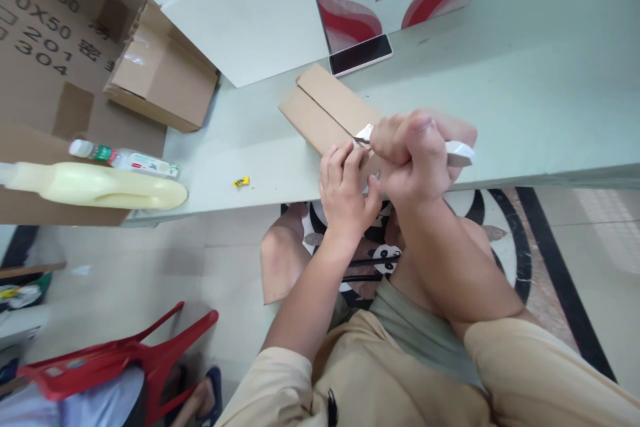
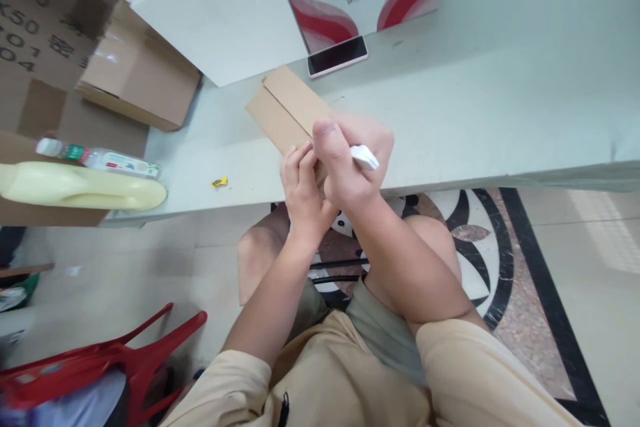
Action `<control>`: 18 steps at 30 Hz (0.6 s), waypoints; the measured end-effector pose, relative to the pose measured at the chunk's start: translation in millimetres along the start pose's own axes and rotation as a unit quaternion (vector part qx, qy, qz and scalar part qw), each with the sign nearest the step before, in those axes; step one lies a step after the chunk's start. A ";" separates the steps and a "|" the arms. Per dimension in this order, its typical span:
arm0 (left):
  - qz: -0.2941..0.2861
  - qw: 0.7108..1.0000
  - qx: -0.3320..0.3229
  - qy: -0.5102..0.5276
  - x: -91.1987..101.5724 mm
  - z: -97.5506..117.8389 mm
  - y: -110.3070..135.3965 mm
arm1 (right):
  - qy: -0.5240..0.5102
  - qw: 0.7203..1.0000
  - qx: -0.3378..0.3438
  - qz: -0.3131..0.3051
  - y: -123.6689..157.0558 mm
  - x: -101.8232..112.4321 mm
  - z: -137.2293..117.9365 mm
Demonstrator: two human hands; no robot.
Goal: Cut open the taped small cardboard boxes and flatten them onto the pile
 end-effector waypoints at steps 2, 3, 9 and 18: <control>-0.004 1.000 0.007 -0.005 -0.7 0.1 -0.8 | -0.015 0.999 0.008 0.035 1.5 1.8 -5.5; -0.003 1.000 0.007 -0.007 -0.6 0.7 -1.2 | -0.017 0.999 0.005 0.044 1.8 1.6 -6.8; 0.003 1.000 0.006 -0.013 -0.2 2.6 -1.4 | 0.029 0.998 -0.022 0.059 1.9 1.3 -13.6; 0.019 1.000 -0.002 -0.010 0.6 -2.5 1.3 | 0.092 0.991 -0.050 -0.080 -2.8 3.6 18.6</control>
Point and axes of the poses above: each hand's wrist, its own y-axis away from the middle knuckle, its own x-axis out of the back of the hand, z = x × y, the point moved 8 cm from there along -y, towards the middle knuckle, and after that the axes turned 8 degrees about y, right-handed, at the moved point
